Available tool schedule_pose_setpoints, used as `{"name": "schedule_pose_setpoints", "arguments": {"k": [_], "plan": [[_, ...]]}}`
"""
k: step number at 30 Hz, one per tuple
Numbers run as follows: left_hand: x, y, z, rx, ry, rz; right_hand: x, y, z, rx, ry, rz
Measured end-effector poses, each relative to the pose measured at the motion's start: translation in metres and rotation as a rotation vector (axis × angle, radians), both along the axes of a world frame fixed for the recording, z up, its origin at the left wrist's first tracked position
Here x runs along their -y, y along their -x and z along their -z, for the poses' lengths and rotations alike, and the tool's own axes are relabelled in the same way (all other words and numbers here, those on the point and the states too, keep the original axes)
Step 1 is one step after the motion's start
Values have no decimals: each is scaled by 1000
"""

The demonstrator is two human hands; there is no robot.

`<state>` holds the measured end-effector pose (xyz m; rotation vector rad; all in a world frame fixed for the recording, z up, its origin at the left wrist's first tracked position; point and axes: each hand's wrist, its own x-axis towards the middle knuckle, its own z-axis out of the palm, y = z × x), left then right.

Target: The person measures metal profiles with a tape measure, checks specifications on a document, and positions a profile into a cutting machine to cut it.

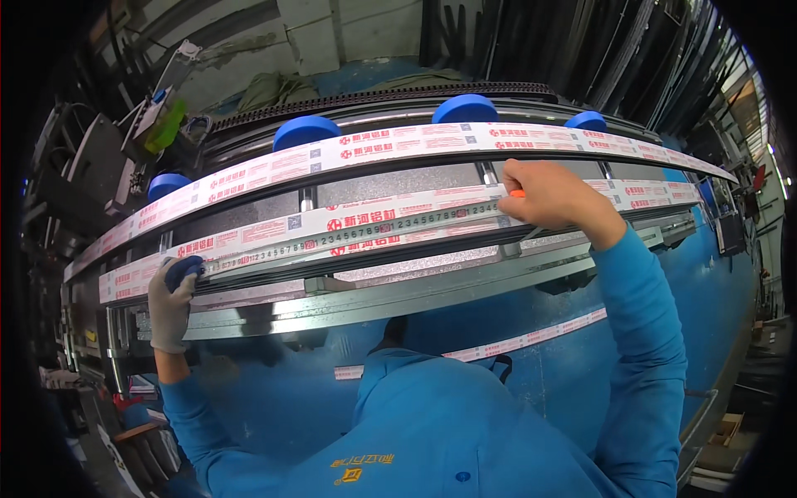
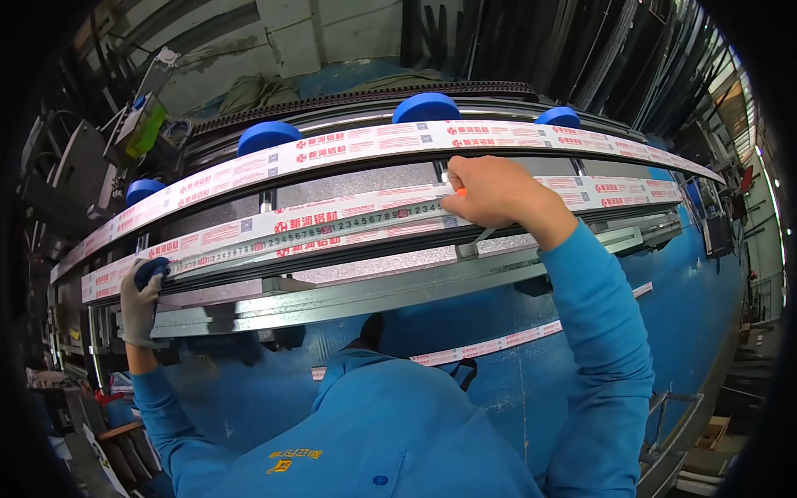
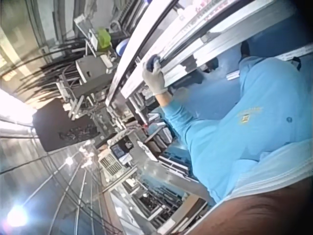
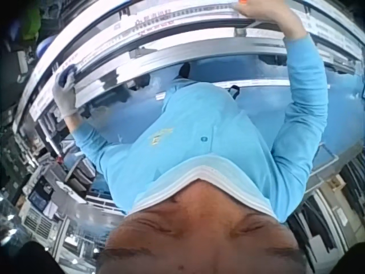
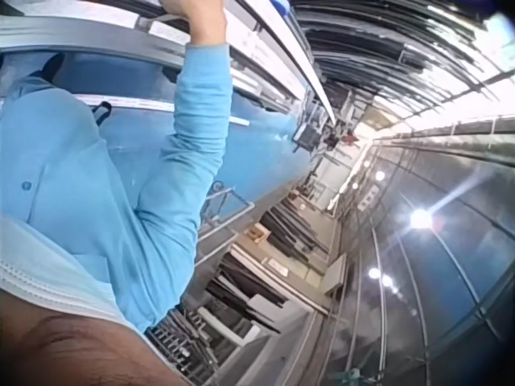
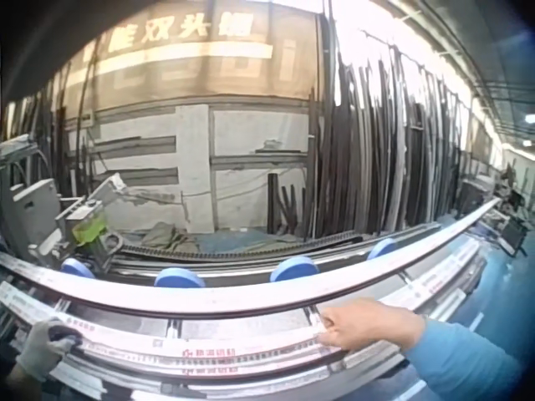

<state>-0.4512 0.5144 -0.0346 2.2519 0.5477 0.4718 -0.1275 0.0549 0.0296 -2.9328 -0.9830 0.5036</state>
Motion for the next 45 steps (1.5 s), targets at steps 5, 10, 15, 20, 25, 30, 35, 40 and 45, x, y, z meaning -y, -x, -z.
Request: {"name": "schedule_pose_setpoints", "arguments": {"k": [5, 10, 15, 20, 25, 30, 35, 40, 45], "plan": [[-3, 2, 0, -28, 9, -4, 13, -12, -7, -84, 69, -42], [-1, 2, 2, -23, 19, 2, -1, -15, -10, -49, 244, -98], [1, -1, 1, -35, 6, 0, -5, -19, -21, -155, 326, -71], [-2, 4, 2, -28, -31, -10, 3, -25, -17, -214, 279, -32], [-3, 4, 3, -33, -35, -24, 1, -25, -15, -160, 306, -59], [-13, 6, 10, -50, -33, -9, -8, -28, -10, -132, 432, -25], [-12, 5, 9, -44, -14, -8, -11, -30, -10, -149, 454, -10], [-14, 7, 11, -50, -43, -6, -16, -29, -15, -211, 468, 53], [-11, 5, 9, -39, -8, 10, -15, -34, -8, -215, 484, 35]]}}
